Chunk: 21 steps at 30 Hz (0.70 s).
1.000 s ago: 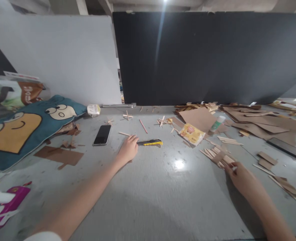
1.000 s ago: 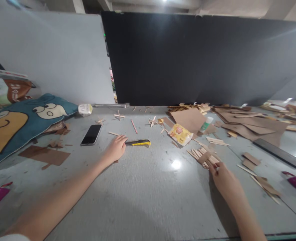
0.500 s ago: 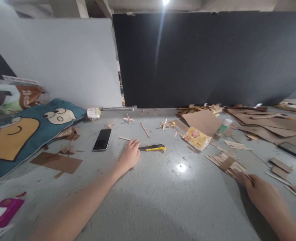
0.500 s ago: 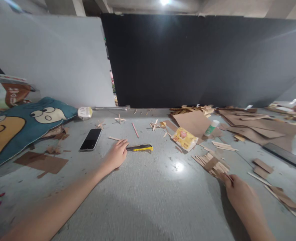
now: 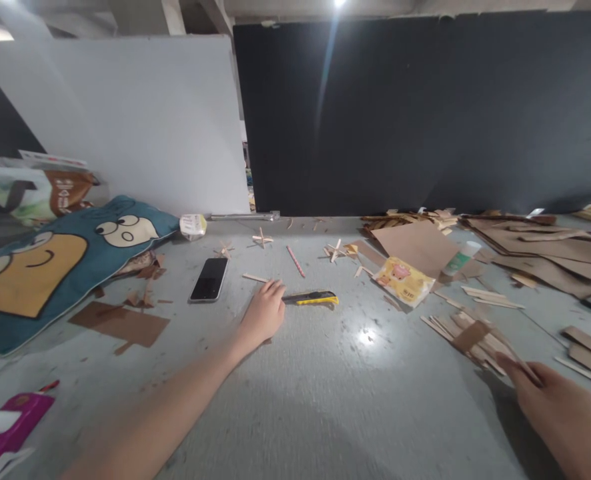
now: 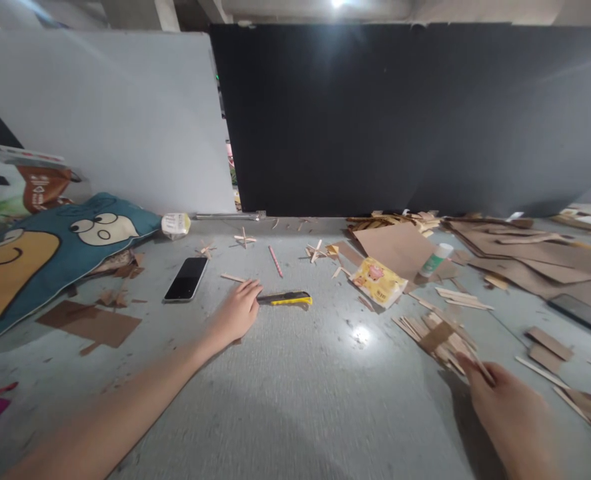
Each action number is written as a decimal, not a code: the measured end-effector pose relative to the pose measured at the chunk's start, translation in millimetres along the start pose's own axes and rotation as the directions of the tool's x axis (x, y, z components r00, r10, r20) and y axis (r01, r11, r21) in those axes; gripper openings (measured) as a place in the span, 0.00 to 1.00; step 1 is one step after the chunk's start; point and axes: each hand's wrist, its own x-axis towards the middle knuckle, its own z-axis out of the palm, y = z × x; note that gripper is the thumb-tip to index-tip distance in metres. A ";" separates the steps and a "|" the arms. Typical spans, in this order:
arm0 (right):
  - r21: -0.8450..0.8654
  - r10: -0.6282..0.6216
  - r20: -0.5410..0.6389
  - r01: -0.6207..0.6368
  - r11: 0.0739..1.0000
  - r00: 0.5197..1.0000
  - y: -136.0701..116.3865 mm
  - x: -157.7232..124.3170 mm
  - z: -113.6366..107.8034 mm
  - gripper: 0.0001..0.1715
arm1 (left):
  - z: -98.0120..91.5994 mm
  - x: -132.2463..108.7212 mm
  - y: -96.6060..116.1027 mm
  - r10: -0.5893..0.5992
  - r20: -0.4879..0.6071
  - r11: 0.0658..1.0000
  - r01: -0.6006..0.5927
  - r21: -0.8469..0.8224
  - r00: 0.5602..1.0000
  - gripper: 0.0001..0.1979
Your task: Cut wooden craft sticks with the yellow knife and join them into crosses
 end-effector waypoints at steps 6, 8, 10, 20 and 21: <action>0.202 0.144 0.011 -0.143 0.969 0.990 -4.4 -5.2 -4.8 0.26 | 2.4 -0.9 -1.3 0.001 -0.006 1.000 -0.001 -0.001 1.000 0.21; 0.215 0.129 0.010 -0.128 0.968 0.992 -3.3 -5.2 -4.0 0.26 | 3.3 -1.1 -2.1 0.006 -0.017 1.000 -0.006 0.000 1.000 0.22; 0.223 0.116 0.006 -0.114 0.968 0.993 -1.5 -4.6 -2.5 0.25 | 3.6 -1.2 -2.5 0.009 -0.019 1.000 -0.009 -0.002 1.000 0.22; 0.147 0.203 -0.184 -0.178 0.973 0.962 5.9 -7.7 -4.8 0.30 | 4.1 -0.1 0.4 -0.004 -0.012 1.000 0.004 -0.012 1.000 0.20; 0.096 0.172 -0.206 -0.155 0.983 0.963 10.6 -8.4 -3.7 0.33 | 4.2 0.3 0.6 -0.009 -0.010 1.000 0.009 -0.014 1.000 0.20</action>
